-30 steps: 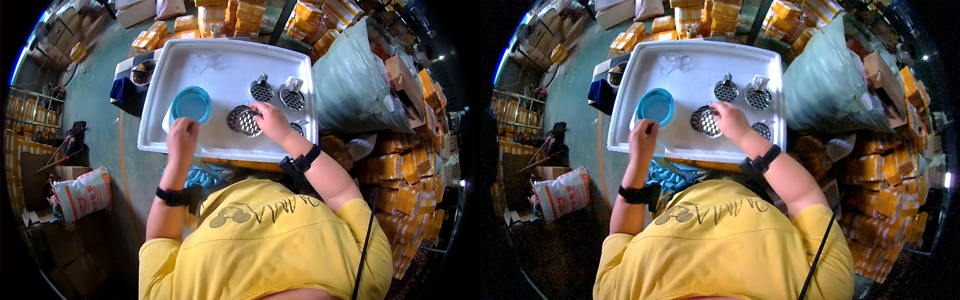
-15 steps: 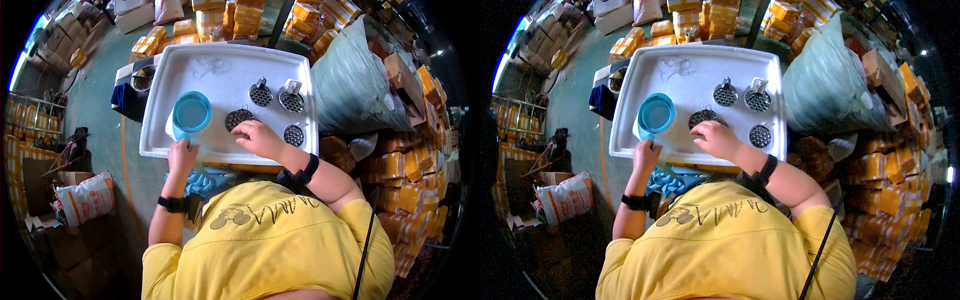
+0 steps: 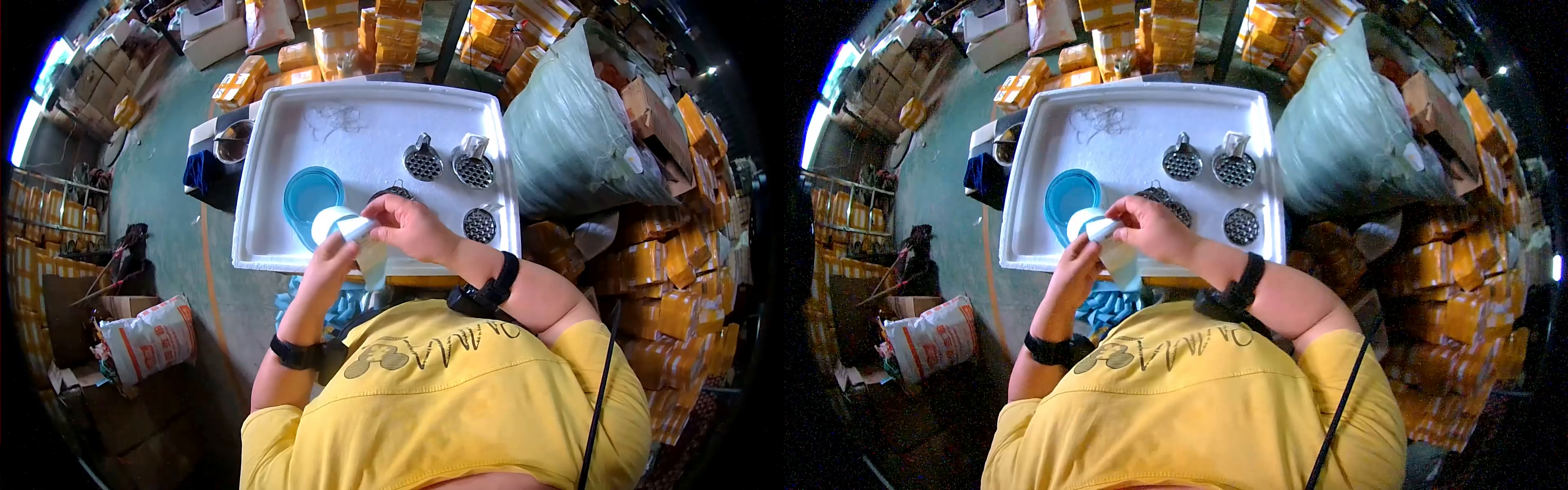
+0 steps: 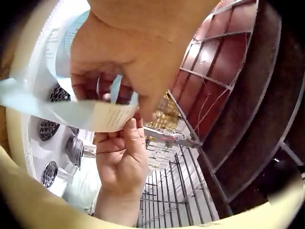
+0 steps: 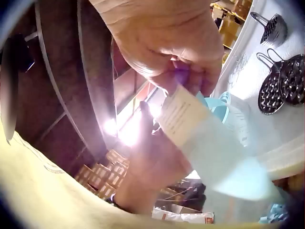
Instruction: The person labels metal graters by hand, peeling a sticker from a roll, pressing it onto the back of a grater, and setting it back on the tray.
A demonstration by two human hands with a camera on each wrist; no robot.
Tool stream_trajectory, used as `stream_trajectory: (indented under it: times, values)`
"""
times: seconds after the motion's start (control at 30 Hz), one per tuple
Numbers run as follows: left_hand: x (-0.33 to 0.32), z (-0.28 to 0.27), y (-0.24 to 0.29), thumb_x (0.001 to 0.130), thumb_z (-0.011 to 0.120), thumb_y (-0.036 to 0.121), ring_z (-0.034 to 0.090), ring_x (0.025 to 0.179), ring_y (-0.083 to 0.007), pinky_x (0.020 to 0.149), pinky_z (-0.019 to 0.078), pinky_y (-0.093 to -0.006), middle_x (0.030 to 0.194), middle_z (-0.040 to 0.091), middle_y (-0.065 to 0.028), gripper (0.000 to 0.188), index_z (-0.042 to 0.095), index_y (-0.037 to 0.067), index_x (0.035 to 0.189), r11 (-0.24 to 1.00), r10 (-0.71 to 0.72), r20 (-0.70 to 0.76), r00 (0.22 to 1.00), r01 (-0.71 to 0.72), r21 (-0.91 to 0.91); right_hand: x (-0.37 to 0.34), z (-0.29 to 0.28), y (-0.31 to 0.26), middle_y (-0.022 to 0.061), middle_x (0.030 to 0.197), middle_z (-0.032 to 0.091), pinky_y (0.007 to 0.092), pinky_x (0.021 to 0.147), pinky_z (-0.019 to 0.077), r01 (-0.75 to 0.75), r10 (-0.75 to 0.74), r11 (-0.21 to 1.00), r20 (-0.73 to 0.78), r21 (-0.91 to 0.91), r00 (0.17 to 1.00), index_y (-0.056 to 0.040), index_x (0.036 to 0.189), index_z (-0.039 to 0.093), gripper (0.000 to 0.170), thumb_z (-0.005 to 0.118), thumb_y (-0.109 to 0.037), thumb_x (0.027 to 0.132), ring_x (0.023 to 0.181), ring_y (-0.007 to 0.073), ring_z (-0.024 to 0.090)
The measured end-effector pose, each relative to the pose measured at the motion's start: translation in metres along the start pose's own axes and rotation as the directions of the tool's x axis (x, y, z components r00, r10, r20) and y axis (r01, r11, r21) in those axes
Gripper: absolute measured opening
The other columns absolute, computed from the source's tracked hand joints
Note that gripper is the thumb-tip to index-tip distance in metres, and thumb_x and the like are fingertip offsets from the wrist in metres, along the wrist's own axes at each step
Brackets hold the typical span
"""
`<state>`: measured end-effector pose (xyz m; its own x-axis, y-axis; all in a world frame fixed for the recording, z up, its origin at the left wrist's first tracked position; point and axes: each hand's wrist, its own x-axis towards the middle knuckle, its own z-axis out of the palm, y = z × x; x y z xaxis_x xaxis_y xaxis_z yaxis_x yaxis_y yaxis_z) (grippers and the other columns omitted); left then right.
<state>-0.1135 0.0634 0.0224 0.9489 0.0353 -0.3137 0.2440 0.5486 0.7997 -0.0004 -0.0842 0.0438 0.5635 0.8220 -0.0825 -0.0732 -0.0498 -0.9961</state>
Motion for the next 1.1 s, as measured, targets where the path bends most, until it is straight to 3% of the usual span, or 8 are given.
stream_trajectory:
  times: [0.03,0.17,0.33,0.6,0.73,0.93,1.03,1.1]
  values:
    - [-0.001,0.0,0.0,0.089,0.047,0.028,0.057,0.089,-0.0177,0.078,0.0453,-0.0323,0.099,0.058,-0.0098,0.031,0.054,0.002,0.105,0.979,-0.089,0.016,0.996,0.091,-0.184,-0.001,0.001,0.0,0.0061,0.096,0.057,0.0255,0.082,0.0438,0.001,0.0,0.997,0.02,-0.075,1.0,0.0,0.11,0.047,0.031,0.057,-0.001,0.08,0.091,0.0121,0.055]
    - [0.009,-0.006,-0.009,0.091,0.041,0.036,0.058,0.077,-0.0166,0.063,0.0457,-0.0279,0.086,0.058,-0.0087,0.038,0.054,0.0,0.096,0.999,-0.029,-0.051,0.998,0.03,0.015,-0.005,0.005,-0.002,0.0136,0.088,0.064,0.0283,0.074,0.0478,0.075,-0.089,0.944,-0.027,-0.32,0.996,-0.0006,0.1,0.056,0.024,0.059,-0.007,0.076,0.082,0.0195,0.063]
    - [0.01,0.008,-0.006,0.091,0.041,0.029,0.054,0.064,-0.0136,0.056,0.0413,-0.0255,0.077,0.058,-0.007,0.034,0.056,-0.002,0.091,0.996,0.05,-0.252,0.967,-0.066,-0.058,-0.004,0.006,-0.007,0.0149,0.081,0.063,0.0312,0.066,0.0489,0.118,-0.183,0.798,-0.051,-0.591,0.982,-0.0019,0.093,0.06,0.019,0.059,-0.01,0.076,0.074,0.0259,0.063]
    - [0.012,0.001,-0.009,0.092,0.041,0.033,0.047,0.06,-0.0097,0.053,0.0368,-0.0254,0.068,0.054,-0.0048,0.042,0.058,-0.005,0.083,0.8,0.293,-0.247,0.924,-0.096,0.592,0.003,0.008,-0.004,0.0151,0.079,0.062,0.0336,0.065,0.0483,0.072,-0.149,0.87,-0.121,-0.487,0.981,-0.0032,0.086,0.061,0.014,0.059,-0.011,0.075,0.072,0.0271,0.062]
    - [0.014,0.002,-0.005,0.091,0.044,0.033,0.05,0.066,-0.0111,0.057,0.0402,-0.0249,0.08,0.054,-0.0054,0.035,0.054,0.0,0.091,0.998,0.069,-0.237,0.969,-0.064,0.028,0.004,0.009,-0.008,0.0143,0.077,0.062,0.0346,0.064,0.048,0.218,-0.353,0.721,-0.079,-0.658,0.932,-0.0036,0.083,0.06,0.011,0.058,-0.01,0.074,0.071,0.028,0.061]
    - [0.018,-0.004,-0.004,0.091,0.045,0.03,0.056,0.073,-0.0128,0.062,0.0445,-0.0248,0.081,0.057,-0.0066,0.03,0.054,0.002,0.09,0.987,0.129,-0.2,0.971,-0.106,0.12,0.007,0.011,-0.009,0.0122,0.075,0.06,0.0354,0.063,0.047,0.156,-0.313,0.783,-0.165,-0.602,0.935,-0.0042,0.077,0.059,0.006,0.06,-0.008,0.072,0.072,0.0284,0.059]
    - [0.018,0.007,0.003,0.091,0.042,0.03,0.055,0.077,-0.0162,0.067,0.0443,-0.0293,0.087,0.057,-0.0081,0.033,0.053,-0.001,0.095,0.991,0.042,-0.232,0.972,-0.07,-0.115,0.011,0.005,-0.008,0.0076,0.081,0.058,0.0306,0.066,0.0459,0.335,-0.549,0.524,-0.01,-0.783,0.836,-0.0063,0.081,0.059,0.01,0.062,-0.003,0.071,0.076,0.0232,0.057]
    - [0.016,0.01,0.011,0.09,0.044,0.028,0.055,0.08,-0.0175,0.07,0.0444,-0.0309,0.089,0.056,-0.0081,0.029,0.053,0.001,0.094,0.964,0.01,-0.198,0.98,-0.062,-0.258,0.008,0.006,-0.013,0.0068,0.08,0.056,0.0299,0.067,0.045,0.389,-0.589,0.52,0.011,-0.76,0.808,-0.0068,0.079,0.059,0.011,0.062,0.0,0.071,0.076,0.0216,0.056]
